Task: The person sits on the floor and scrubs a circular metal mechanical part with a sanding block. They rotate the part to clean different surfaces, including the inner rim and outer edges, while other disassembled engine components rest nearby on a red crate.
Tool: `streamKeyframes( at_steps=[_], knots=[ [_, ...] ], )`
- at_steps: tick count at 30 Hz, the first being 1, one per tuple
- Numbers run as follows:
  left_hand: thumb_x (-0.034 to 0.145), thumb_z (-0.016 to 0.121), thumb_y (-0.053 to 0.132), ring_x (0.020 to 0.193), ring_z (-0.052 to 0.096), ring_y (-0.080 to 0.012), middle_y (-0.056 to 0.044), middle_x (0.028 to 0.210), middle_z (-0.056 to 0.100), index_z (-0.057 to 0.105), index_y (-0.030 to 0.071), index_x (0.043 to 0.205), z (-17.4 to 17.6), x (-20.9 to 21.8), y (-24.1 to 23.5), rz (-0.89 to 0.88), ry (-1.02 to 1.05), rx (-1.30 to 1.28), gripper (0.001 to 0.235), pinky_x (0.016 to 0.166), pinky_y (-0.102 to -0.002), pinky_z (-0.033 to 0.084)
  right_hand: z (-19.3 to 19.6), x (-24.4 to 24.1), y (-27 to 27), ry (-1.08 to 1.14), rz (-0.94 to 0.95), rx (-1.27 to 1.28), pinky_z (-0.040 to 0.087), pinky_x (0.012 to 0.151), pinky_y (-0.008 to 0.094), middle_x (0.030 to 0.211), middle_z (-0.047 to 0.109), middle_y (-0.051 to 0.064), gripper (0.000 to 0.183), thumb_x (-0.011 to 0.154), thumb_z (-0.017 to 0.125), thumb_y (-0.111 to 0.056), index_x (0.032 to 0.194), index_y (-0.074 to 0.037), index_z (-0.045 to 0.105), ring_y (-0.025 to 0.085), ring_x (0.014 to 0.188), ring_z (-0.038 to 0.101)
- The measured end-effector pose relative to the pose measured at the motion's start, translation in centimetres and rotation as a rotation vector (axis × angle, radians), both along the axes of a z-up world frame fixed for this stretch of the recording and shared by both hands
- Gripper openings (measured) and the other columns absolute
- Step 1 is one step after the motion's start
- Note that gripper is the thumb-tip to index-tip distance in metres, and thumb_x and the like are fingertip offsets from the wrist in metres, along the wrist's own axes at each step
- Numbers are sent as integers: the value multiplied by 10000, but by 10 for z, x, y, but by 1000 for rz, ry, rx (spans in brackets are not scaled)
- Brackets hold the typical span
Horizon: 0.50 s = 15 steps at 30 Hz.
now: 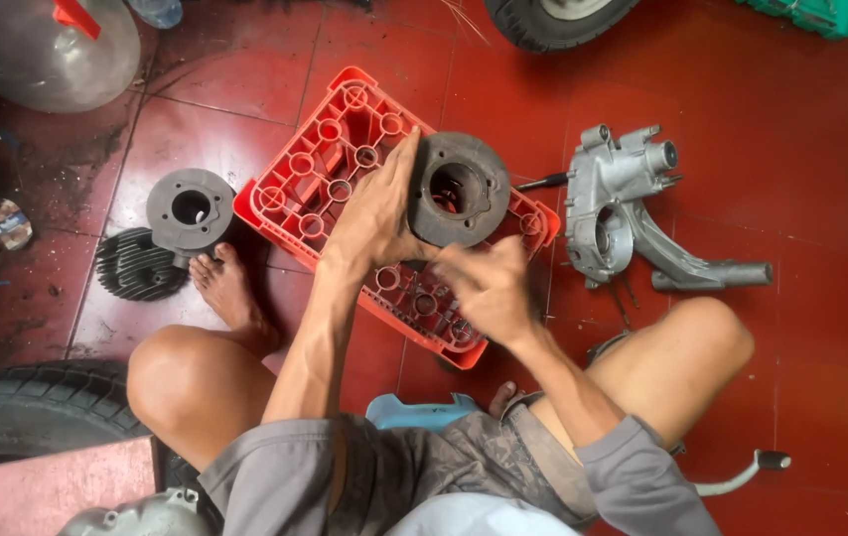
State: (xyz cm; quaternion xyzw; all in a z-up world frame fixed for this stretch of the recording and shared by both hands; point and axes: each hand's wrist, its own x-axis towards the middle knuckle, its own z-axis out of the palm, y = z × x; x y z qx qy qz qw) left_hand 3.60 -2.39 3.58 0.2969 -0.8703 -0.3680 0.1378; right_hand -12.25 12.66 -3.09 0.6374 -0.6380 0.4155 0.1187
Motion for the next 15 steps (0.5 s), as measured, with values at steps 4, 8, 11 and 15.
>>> streamKeyframes(
  at_steps=[4, 8, 11, 15],
  knots=[
    [467, 1045, 395, 1454, 376, -498, -293, 1624, 273, -29, 64, 1638, -7, 0, 10, 71, 205, 50, 1623, 1169, -655, 328, 23, -5, -23, -119, 47, -27, 389, 795, 311, 900, 797, -6, 107, 870, 835, -156, 968, -197, 819, 189, 685, 651],
    [505, 1064, 376, 1432, 404, -545, -358, 1576, 344, -89, 37, 1616, -16, -3, 28, 166, 523, 60, 1637, 1210, -652, 341, 19, -16, -38, 272, 40, 81, 424, 752, 390, 563, 625, 27, 333, 815, 809, -455, 1056, -231, 758, 219, 530, 602],
    [634, 919, 608, 1415, 434, -508, -332, 1546, 400, -52, -36, 1597, -60, -9, 28, 219, 631, 51, 1512, 1189, -610, 365, 34, 12, -30, 2, 190, 155, 358, 785, 359, 566, 652, -1, 168, 839, 810, -194, 1003, -231, 801, 196, 529, 626],
    [547, 990, 535, 1392, 460, -517, -348, 1526, 415, 11, -72, 1586, -53, -5, 29, 211, 628, -4, 1551, 1189, -611, 389, 41, -1, -36, -14, 20, 14, 381, 816, 303, 737, 761, 15, 137, 908, 803, -138, 1043, -162, 791, 182, 661, 728]
  ],
)
